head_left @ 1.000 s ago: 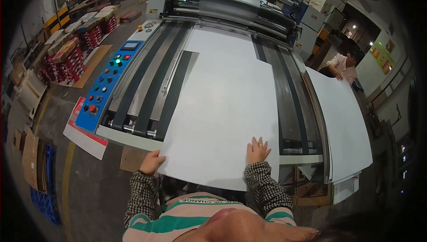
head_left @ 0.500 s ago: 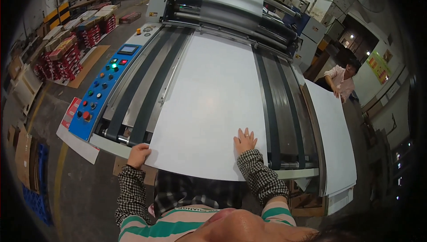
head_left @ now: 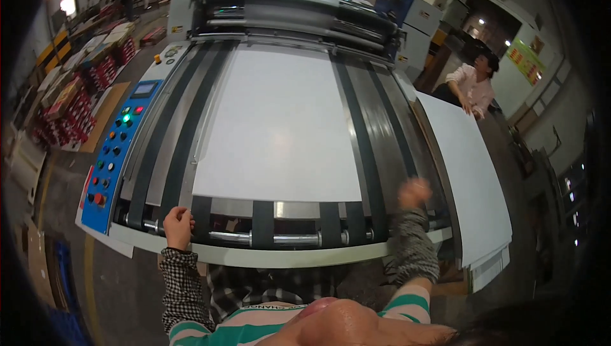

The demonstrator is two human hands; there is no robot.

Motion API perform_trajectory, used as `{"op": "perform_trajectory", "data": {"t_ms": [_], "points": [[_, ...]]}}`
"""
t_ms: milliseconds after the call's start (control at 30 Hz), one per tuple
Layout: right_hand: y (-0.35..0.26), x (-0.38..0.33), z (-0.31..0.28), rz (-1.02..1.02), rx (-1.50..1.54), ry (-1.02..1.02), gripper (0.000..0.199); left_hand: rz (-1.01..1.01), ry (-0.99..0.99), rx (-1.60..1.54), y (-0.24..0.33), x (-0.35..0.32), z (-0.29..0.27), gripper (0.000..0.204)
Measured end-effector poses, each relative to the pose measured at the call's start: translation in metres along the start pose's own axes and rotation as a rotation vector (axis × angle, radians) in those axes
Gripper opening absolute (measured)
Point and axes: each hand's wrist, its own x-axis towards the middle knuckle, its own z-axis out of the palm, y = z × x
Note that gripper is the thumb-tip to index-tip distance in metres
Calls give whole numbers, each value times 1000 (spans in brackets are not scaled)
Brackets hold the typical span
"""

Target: Feed paper sheets into a large industrial laminating or cutting machine and manage the output.

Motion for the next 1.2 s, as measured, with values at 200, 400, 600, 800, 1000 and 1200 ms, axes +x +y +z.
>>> {"op": "perform_trajectory", "data": {"t_ms": [200, 400, 600, 800, 1000, 1200], "points": [[189, -43, -95, 817, -372, -969, 50, -20, 2, -23, -7, -6, -7, 13], [85, -63, -58, 373, -7, -1008, 21, 68, -390, 70, -4, -35, 94, 25], [-121, -141, -19, 130, 551, -651, 31, 246, -1059, 250, 22, -118, 189, 34], [-231, -124, -191, 37, 1471, -668, 20, 245, -801, 316, -36, -85, 109, 24], [-153, -121, -145, 157, 547, -585, 28, -150, -588, -79, -33, -82, -1, 30], [-158, -126, -164, -33, 530, -850, 47, -411, -635, -160, -54, -107, -77, 29]]}}
